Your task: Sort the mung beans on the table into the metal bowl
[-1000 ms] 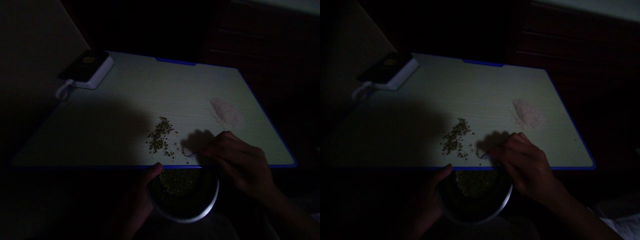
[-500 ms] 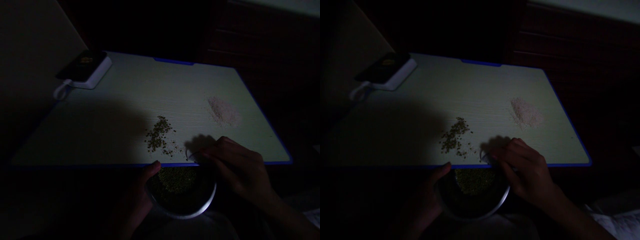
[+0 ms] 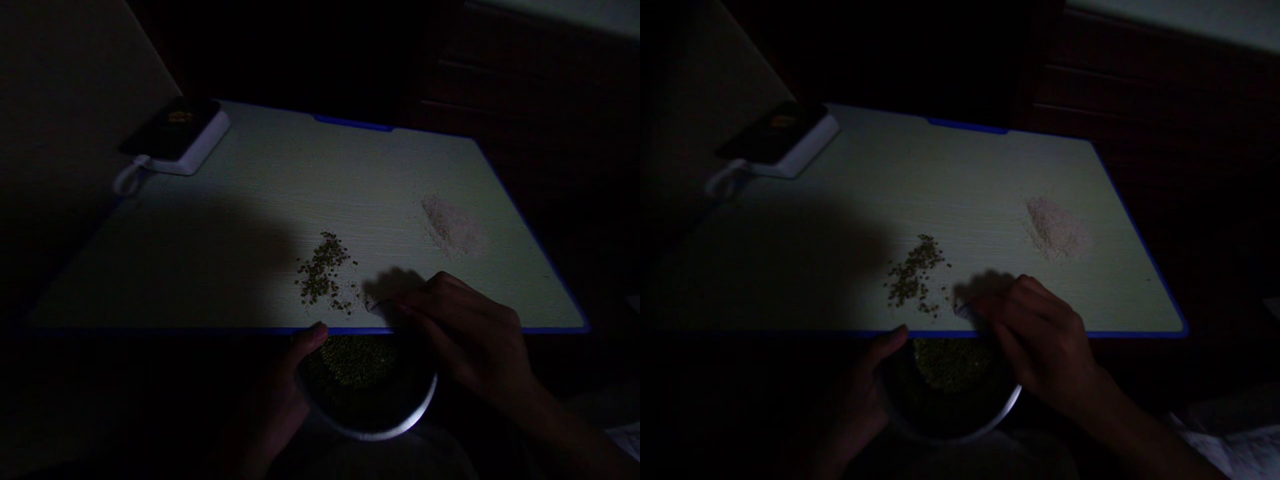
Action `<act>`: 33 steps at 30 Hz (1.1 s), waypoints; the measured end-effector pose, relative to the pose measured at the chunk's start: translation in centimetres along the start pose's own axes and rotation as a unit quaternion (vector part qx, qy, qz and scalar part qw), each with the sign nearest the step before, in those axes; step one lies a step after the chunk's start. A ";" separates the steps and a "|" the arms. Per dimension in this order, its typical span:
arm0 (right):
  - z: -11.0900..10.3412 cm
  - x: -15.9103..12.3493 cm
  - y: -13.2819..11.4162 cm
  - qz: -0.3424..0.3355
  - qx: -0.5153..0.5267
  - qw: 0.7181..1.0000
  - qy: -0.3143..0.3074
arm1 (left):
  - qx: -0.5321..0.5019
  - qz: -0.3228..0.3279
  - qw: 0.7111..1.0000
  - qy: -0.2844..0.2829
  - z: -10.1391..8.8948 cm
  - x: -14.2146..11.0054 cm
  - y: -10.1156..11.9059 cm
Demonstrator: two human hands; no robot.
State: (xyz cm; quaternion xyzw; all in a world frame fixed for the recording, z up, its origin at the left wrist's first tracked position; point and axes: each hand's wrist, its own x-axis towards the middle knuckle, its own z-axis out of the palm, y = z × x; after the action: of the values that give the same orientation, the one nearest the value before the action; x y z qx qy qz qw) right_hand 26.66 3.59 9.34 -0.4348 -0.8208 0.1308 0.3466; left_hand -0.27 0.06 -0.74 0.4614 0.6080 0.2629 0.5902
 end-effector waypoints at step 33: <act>-0.1 0.8 0.5 -0.022 0.003 1.000 -0.019 | 0.006 0.026 0.999 0.026 -0.1 -0.5 0.4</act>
State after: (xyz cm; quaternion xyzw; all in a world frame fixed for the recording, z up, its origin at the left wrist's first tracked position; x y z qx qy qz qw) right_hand 26.77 4.53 9.55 -0.4132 -0.8360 0.1341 0.3352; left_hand -0.32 -0.12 -0.12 0.4737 0.6124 0.2864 0.5644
